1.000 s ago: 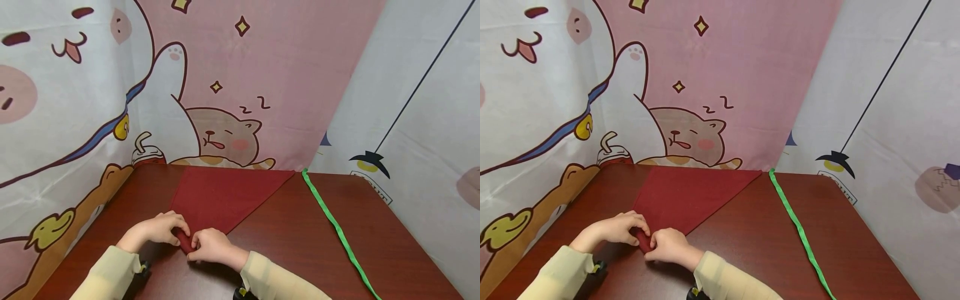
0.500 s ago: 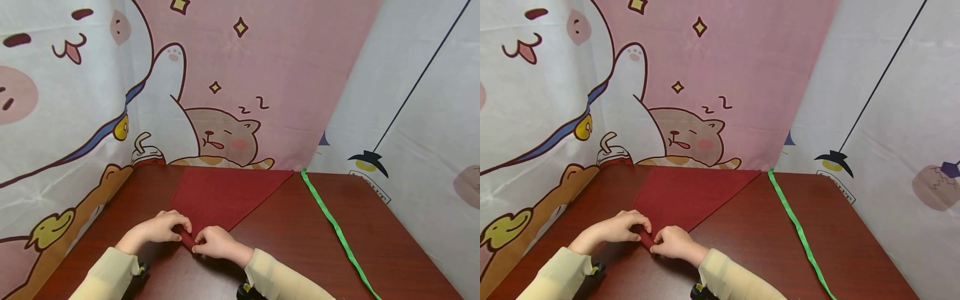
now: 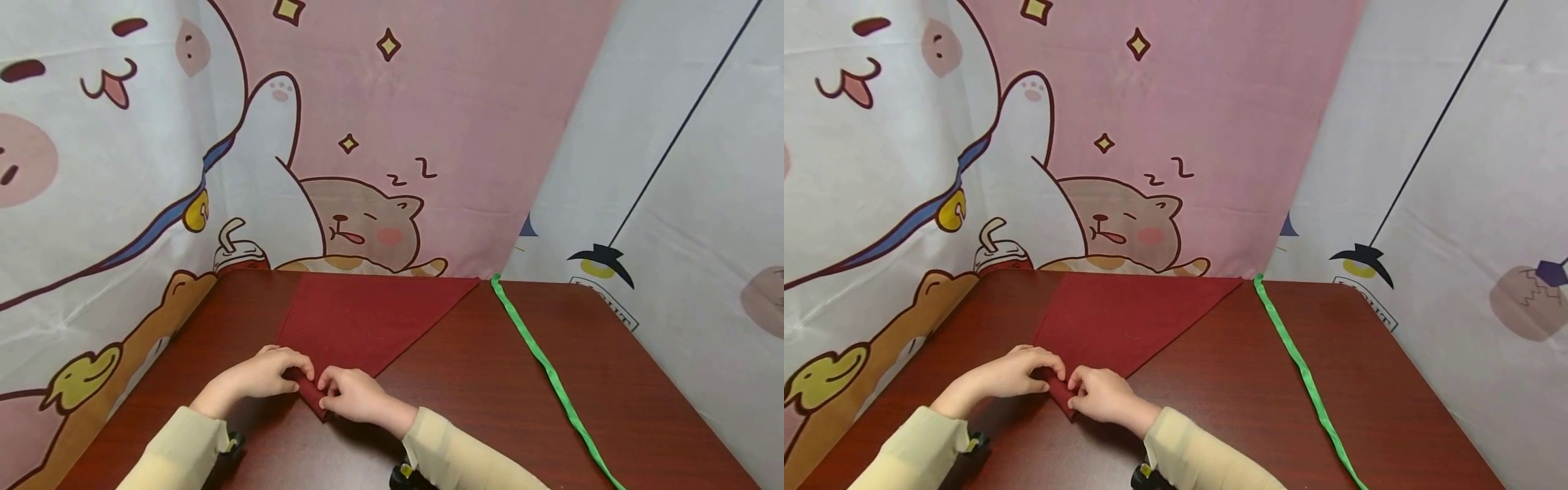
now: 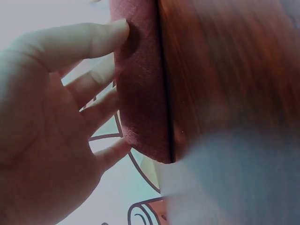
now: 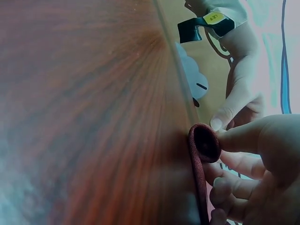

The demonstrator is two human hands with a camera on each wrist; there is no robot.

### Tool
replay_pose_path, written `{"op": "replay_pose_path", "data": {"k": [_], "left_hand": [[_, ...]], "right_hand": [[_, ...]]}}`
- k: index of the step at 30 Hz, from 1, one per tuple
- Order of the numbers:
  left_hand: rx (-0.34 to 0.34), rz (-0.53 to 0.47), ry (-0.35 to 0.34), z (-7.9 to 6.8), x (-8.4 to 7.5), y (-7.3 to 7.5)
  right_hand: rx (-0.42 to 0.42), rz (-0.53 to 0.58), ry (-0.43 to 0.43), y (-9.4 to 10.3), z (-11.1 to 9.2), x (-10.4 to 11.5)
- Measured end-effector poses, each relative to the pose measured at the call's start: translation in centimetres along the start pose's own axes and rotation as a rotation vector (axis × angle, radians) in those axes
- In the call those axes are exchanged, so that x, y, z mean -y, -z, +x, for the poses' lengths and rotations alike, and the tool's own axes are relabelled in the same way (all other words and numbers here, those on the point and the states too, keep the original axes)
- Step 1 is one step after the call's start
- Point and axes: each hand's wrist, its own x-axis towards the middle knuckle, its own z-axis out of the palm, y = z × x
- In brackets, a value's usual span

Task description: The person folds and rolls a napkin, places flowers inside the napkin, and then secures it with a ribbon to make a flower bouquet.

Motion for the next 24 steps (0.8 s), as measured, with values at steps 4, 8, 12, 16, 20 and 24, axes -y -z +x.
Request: {"op": "replay_pose_path", "data": {"k": [4,8,12,16,20,24], "left_hand": [[-0.013,-0.008,0.002,0.0,-0.1,-0.1],[-0.040,0.005,0.005,-0.1,-0.1,-0.1],[-0.084,0.032,-0.023,-0.3,0.0,-0.3],[-0.097,0.072,-0.044,-0.4,0.1,-0.6],[-0.083,0.118,-0.046,-0.3,0.3,-1.1],[-0.095,0.134,-0.054,0.0,0.3,-1.2]], "right_hand": [[-0.022,-0.016,0.034,0.1,-0.1,-0.1],[-0.052,-0.043,0.079,0.2,-0.1,-0.2],[-0.044,-0.062,0.084,0.2,0.1,-0.3],[-0.013,-0.038,0.057,0.1,0.2,-0.4],[0.010,-0.022,0.031,0.1,0.3,-0.4],[0.009,-0.046,0.017,0.1,0.4,-0.3]]}}
